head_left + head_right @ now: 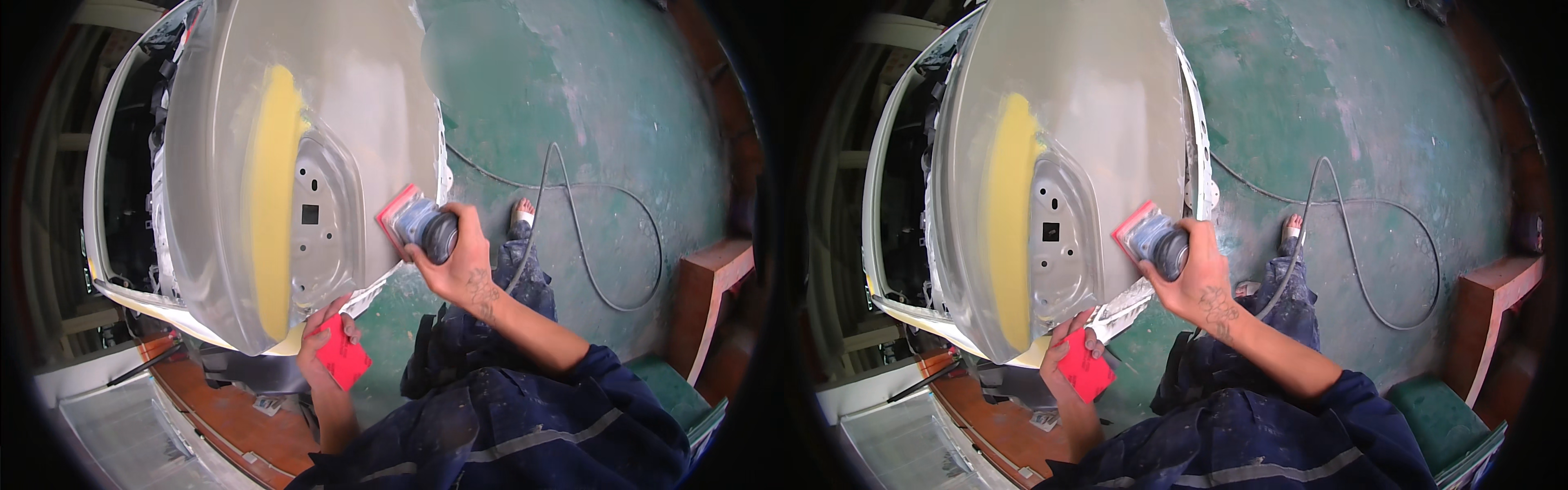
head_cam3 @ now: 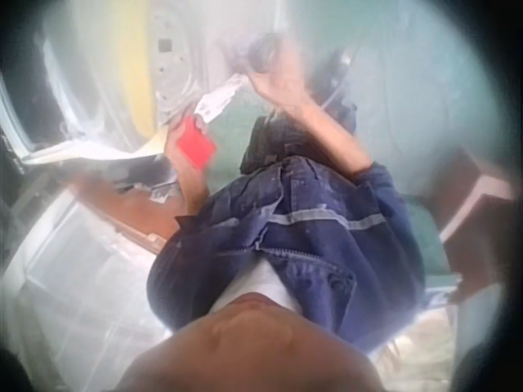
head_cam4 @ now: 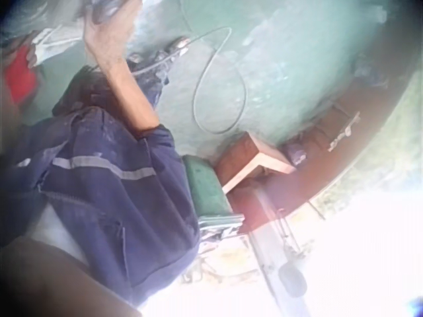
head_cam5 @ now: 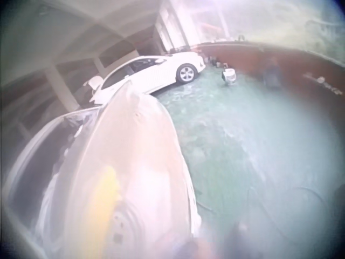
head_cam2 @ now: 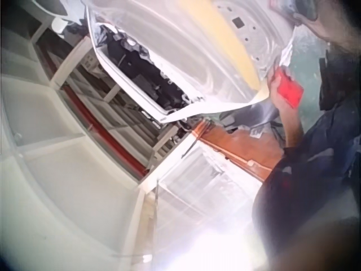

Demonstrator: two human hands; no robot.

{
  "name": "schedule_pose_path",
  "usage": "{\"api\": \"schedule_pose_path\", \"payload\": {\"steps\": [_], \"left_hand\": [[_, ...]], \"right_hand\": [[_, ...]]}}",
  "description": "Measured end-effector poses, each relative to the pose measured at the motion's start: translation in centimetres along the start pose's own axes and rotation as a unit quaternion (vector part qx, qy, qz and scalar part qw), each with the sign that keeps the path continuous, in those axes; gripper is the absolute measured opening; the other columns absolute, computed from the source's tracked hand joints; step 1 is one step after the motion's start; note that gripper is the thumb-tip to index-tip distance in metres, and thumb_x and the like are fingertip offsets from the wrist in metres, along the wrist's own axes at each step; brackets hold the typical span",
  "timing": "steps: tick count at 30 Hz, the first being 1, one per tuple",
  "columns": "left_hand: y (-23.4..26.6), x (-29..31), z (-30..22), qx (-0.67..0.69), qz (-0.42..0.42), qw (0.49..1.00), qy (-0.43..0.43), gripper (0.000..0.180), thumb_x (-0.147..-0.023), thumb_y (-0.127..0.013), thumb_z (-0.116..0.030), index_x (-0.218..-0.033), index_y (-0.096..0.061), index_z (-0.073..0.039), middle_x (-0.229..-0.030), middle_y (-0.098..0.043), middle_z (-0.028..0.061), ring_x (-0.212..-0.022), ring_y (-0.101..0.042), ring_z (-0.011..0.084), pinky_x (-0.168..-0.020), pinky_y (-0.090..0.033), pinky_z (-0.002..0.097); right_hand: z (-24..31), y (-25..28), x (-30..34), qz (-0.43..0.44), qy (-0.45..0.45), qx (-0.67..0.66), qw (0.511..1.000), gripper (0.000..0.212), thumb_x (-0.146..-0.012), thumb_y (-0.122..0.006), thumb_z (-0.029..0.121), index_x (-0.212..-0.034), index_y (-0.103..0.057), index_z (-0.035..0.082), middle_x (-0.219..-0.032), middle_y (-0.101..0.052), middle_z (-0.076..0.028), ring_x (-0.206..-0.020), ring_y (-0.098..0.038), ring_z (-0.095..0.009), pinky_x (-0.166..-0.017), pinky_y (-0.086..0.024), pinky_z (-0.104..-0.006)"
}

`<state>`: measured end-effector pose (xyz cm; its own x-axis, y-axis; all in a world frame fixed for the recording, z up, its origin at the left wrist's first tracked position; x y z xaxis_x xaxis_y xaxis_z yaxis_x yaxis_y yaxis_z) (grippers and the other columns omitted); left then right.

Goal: The person picks up a sanding block and an orbital sander, then sands a detached car hood with the orbital sander. The person moves around the hood, sanding different areas to smooth the surface.

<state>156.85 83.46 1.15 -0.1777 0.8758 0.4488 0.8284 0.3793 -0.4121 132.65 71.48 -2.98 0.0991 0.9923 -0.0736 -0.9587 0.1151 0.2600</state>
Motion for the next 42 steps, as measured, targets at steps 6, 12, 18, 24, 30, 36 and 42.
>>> {"api": "schedule_pose_path", "payload": {"steps": [6,12,18,24,30,36,42], "left_hand": [[0.4,-0.4,0.3,0.045,0.019,0.999,-0.001,0.072,-0.087,-0.058,-0.022,-0.142,-0.042,0.022,-0.114,-0.058,0.0237,-0.09,-0.052,0.0236,-0.078,-0.045,0.0355],[0.0,-0.1,0.7,0.145,0.036,0.988,0.024,0.066,-0.088,-0.054,-0.021,-0.142,-0.041,0.013,-0.153,-0.043,0.0258,-0.092,-0.049,0.0227,-0.078,-0.045,0.0364],[-0.1,-0.1,0.8,0.121,0.044,0.991,0.022,0.068,-0.087,-0.055,-0.022,-0.143,-0.04,0.014,-0.149,-0.047,0.0254,-0.092,-0.049,0.0224,-0.077,-0.045,0.0365],[-0.3,-0.5,1.0,0.133,0.043,0.99,0.028,0.067,-0.087,-0.056,-0.023,-0.142,-0.041,0.013,-0.148,-0.048,0.024,-0.093,-0.049,0.0222,-0.077,-0.044,0.0368],[0.2,-0.1,1.2,0.129,0.039,0.991,0.022,0.068,-0.087,-0.057,-0.022,-0.145,-0.039,0.009,-0.153,-0.045,0.0221,-0.092,-0.05,0.0219,-0.077,-0.044,0.0365],[-1.2,-0.6,2.8,0.096,0.06,0.992,0.05,0.076,-0.088,-0.059,-0.025,-0.152,-0.033,0.006,-0.165,-0.03,0.0225,-0.091,-0.052,0.0229,-0.078,-0.047,0.0385],[-2.7,-2.1,4.8,0.037,0.078,0.993,0.081,0.082,-0.09,-0.058,-0.027,-0.157,-0.027,0.008,-0.169,-0.022,0.0254,-0.091,-0.054,0.0249,-0.078,-0.048,0.0394]], "right_hand": [[1.9,-0.3,2.5,0.008,0.03,0.019,0.999,0.069,-0.074,-0.092,0.024,-0.124,-0.051,0.0,-0.107,-0.062,-0.022,-0.086,-0.071,-0.04,-0.075,-0.059,-0.0429],[1.6,-1.5,5.3,0.044,0.066,-0.003,0.997,0.073,-0.073,-0.093,0.027,-0.126,-0.05,0.0,-0.107,-0.059,-0.019,-0.087,-0.068,-0.038,-0.063,-0.057,-0.0447],[-6.8,1.3,-1.0,-0.058,-0.119,-0.061,0.989,0.065,-0.076,-0.089,0.026,-0.122,-0.051,-0.002,-0.107,-0.059,-0.024,-0.094,-0.066,-0.042,-0.078,-0.055,-0.0457],[0.0,-0.2,3.4,0.01,0.021,-0.066,0.998,0.067,-0.078,-0.089,0.028,-0.125,-0.051,-0.001,-0.109,-0.056,-0.02,-0.092,-0.067,-0.04,-0.07,-0.057,-0.0455],[-5.8,1.3,-1.4,-0.028,-0.052,-0.038,0.998,0.068,-0.076,-0.089,0.031,-0.122,-0.052,-0.004,-0.11,-0.062,-0.024,-0.095,-0.067,-0.042,-0.083,-0.056,-0.0462],[-8.3,3.1,-7.0,-0.009,-0.079,-0.075,0.994,0.063,-0.078,-0.086,0.033,-0.12,-0.055,-0.001,-0.107,-0.065,-0.023,-0.097,-0.068,-0.041,-0.085,-0.055,-0.046],[-5.4,1.6,-1.4,0.017,0.067,-0.08,0.994,0.06,-0.079,-0.086,0.033,-0.119,-0.055,0.0,-0.106,-0.062,-0.022,-0.092,-0.067,-0.042,-0.082,-0.056,-0.0458]]}}
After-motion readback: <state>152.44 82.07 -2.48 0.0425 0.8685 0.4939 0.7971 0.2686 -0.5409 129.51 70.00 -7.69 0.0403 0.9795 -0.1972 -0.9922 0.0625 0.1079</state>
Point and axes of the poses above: each hand's wrist, its own x-axis away from the middle knuckle, its own y-axis out of the back of the hand, z = x × y, the point moved 7 cm from there along -x, towards the middle knuckle
